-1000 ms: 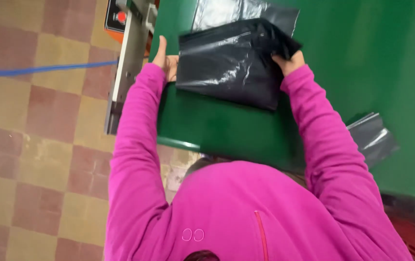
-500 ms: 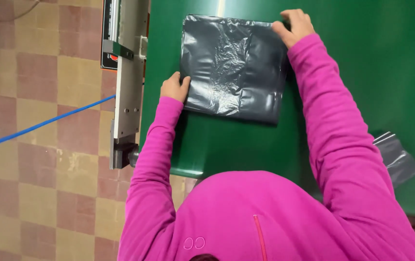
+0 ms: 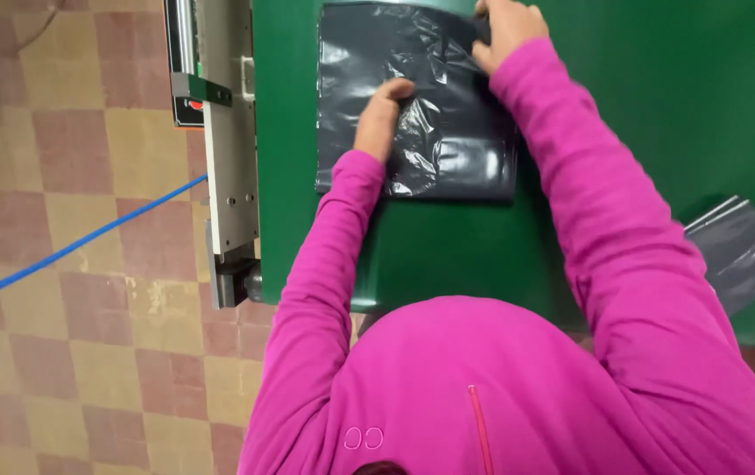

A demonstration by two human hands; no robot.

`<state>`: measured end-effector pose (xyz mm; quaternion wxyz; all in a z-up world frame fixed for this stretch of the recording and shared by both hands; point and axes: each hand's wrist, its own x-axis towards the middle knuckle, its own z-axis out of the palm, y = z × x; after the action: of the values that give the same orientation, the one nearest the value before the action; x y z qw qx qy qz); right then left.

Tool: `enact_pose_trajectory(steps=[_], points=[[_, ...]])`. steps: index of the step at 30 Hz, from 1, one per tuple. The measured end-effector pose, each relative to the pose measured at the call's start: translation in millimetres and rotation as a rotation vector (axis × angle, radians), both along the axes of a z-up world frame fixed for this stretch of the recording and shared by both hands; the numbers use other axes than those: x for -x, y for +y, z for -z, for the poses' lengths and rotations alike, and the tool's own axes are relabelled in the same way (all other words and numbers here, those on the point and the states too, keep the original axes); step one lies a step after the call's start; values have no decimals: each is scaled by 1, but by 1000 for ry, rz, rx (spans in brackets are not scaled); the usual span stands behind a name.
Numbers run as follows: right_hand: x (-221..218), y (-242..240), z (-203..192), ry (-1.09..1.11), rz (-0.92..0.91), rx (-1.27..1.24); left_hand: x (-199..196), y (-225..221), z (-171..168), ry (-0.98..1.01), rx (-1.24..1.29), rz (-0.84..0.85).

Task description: Folding black plastic bags on a conveyor belt and placing them into a crate.

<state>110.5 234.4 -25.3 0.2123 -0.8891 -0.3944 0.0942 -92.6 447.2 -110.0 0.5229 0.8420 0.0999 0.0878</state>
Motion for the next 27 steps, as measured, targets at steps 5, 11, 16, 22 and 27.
enact_pose_trajectory(steps=[5, 11, 16, 22, 27], points=[[128, -54, -66, -348, -83, -416, 44, 42, -66, 248, 1233, -261], [221, -85, -18, -356, -6, -374, 82, 121, 33, 47, 1215, -266], [244, -88, -19, -419, -3, -310, 129, 69, -58, -112, 439, -229], [255, -81, -42, -461, -6, -181, 175, 28, -139, -356, -998, 149], [283, -38, -53, -392, -111, -281, 171, 26, -109, -240, -1296, 401]])
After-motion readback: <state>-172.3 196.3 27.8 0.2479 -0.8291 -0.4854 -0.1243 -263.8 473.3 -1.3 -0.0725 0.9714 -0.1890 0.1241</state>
